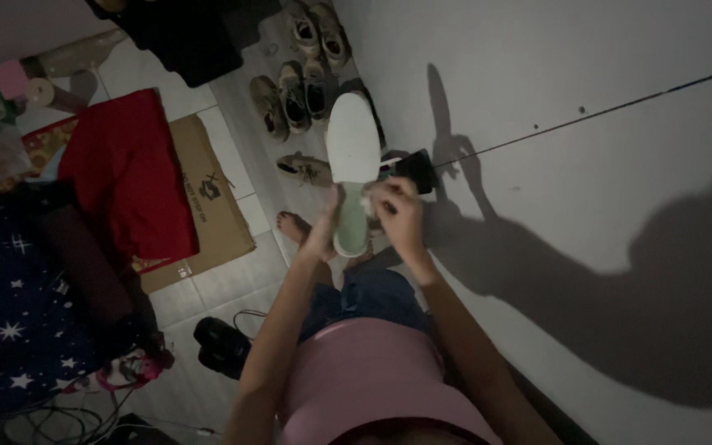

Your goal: The person cleans a pair of white sneakers using a small brush and a cloth. They scrub the soles and uppers, wipe the shoes, and place them on a nearby surface.

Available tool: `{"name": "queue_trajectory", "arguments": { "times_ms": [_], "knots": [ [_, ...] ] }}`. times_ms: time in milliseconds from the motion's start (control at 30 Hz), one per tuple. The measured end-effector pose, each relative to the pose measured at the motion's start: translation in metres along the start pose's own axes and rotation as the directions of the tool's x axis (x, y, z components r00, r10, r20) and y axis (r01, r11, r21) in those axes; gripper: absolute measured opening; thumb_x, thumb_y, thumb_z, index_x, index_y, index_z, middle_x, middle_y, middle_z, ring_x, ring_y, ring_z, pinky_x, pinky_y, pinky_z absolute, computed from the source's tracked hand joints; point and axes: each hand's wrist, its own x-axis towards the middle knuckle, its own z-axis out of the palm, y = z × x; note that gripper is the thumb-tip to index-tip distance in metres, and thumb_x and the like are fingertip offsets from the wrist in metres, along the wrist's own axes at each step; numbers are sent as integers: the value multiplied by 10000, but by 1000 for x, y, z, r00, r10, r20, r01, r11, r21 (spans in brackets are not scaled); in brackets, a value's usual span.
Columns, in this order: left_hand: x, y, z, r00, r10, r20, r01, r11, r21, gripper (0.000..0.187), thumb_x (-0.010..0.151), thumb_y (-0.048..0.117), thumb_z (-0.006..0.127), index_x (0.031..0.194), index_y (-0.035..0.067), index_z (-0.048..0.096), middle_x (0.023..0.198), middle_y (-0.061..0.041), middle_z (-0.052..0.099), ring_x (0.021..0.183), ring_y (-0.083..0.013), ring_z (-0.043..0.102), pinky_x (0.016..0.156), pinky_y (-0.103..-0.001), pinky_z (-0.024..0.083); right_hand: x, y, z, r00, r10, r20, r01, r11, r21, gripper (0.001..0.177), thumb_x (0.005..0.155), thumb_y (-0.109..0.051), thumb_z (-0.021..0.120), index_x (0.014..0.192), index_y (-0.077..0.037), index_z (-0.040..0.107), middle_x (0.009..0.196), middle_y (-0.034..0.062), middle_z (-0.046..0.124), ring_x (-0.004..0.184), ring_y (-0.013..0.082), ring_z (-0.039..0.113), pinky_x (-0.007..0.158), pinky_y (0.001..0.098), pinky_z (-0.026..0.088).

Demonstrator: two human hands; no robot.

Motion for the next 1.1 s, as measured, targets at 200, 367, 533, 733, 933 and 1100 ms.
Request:
{"name": "queue_trajectory", "arguments": {
  "times_ms": [200, 367, 533, 733, 933, 1100],
  "knots": [
    [13, -12, -5, 994, 97, 43, -101, 988, 114, 803, 995, 678, 394, 1385, -11, 531, 1103, -176, 672, 900, -278, 712, 748, -456, 636, 10, 40, -2, 953, 194, -233, -150, 970, 193, 208, 974, -8, 692, 1176, -41, 727, 1140, 86, 732, 986, 187, 716, 832, 285, 598],
    [16, -22, -9, 989, 149, -1, -146, 969, 201, 649, 979, 553, 584, 1299, -11, 570, 936, -150, 673, 733, -276, 699, 634, -413, 601, 5, 19, -1, 886, 451, 109, -438, 735, 518, 308, 974, -111, 708, 1259, -3, 667, 1146, 91, 713, 976, 129, 688, 816, 258, 568],
    [19, -26, -8, 983, 154, -97, -123, 955, 270, 573, 979, 478, 642, 1246, -29, 659, 997, -104, 717, 816, -203, 699, 692, -326, 586, 3, -7, -5, 943, 331, -15, -309, 896, 320, 149, 996, -81, 714, 1122, -6, 743, 1105, 118, 747, 961, 194, 720, 785, 298, 589],
    [29, -24, -14, 952, 227, -205, -193, 966, 174, 607, 939, 458, 657, 1324, -9, 609, 1165, -134, 682, 1001, -228, 681, 844, -342, 566, -11, -38, -18, 991, -10, 135, 6, 1000, 28, 203, 909, 7, 705, 1110, 0, 733, 1050, 163, 694, 910, 307, 713, 768, 350, 579],
    [29, -8, -23, 941, 230, -247, -191, 967, 172, 633, 950, 453, 661, 1345, -34, 576, 1225, -178, 661, 1070, -255, 684, 906, -359, 576, -4, -31, -37, 951, 106, 292, -174, 961, 217, 117, 896, -53, 762, 1008, -36, 734, 979, 118, 729, 775, 225, 740, 660, 296, 593],
    [29, -6, -12, 968, 213, -133, -188, 966, 177, 582, 979, 448, 631, 1345, -3, 595, 1198, -111, 685, 1039, -196, 691, 889, -300, 560, 27, -17, -26, 984, 167, 57, -174, 969, 176, 182, 959, -38, 724, 1137, -20, 752, 1057, 123, 707, 854, 222, 733, 662, 288, 601]
  ]
}}
